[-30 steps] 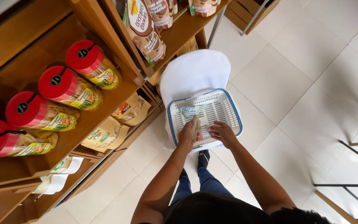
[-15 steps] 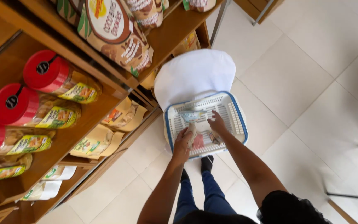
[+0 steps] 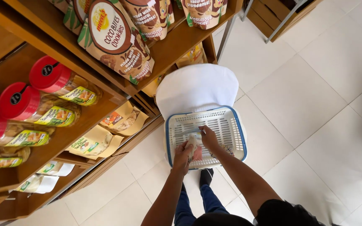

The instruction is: Wiping down grocery product packages and wooden shelves with a cloth.

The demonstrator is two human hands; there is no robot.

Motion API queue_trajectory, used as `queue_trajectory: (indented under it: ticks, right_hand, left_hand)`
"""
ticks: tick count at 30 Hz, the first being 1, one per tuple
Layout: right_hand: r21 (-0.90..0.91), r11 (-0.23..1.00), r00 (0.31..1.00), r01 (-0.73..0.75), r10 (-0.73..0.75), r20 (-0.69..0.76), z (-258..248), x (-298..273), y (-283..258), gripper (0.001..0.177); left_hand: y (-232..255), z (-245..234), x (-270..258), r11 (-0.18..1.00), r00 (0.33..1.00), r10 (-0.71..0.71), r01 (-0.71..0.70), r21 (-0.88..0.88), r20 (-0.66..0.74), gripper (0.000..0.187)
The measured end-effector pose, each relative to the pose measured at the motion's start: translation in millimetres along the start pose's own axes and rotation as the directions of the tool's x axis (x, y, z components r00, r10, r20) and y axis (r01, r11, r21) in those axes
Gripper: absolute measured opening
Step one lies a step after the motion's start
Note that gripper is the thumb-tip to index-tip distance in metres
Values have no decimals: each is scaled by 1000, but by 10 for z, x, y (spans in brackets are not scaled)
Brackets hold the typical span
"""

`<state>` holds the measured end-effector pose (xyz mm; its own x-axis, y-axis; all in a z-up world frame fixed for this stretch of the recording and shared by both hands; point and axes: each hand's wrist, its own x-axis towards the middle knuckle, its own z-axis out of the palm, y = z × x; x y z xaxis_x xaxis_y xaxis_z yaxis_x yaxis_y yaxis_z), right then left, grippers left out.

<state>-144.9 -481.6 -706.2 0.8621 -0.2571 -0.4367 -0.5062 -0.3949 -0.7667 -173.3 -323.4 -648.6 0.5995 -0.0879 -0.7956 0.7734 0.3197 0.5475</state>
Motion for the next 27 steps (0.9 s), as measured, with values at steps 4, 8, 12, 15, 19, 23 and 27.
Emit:
queue_trajectory:
  ticks: [4, 8, 12, 15, 19, 23, 27]
  right_hand:
    - [100, 990, 994, 98, -93, -51, -344, -414, -297, 22]
    - [229, 963, 978, 139, -98, -183, -538, -588, -184, 18]
    - [318, 929, 966, 189, -117, -231, -760, -889, -400, 19]
    - [467, 808, 932, 359, -284, -224, -995, -1223, -920, 9]
    - [514, 716, 881, 473, -390, -268, -1079, -1690, -1327, 12]
    - [600, 634, 869, 488, -417, -266, -1105, -2068, -1478, 17]
    - [648, 583, 871, 490, -363, -332, -1083, -2519, -1649, 14]
  left_hand:
    - [-73, 58, -32, 984, 986, 164, -166, 64, 28, 60]
    - [67, 192, -267, 968, 970, 238, -241, 72, 53, 58]
    - [567, 365, -1082, 876, 904, 416, -428, 221, 102, 59]
    - [743, 368, -1320, 651, 703, 695, -705, 282, 152, 54]
    - [1007, 291, -1907, 275, 367, 912, -880, 388, 184, 46]
    - [1065, 149, -2295, 3, 150, 942, -898, 440, 299, 38]
    - [1021, -251, -2679, -347, -127, 840, -873, 344, 527, 36]
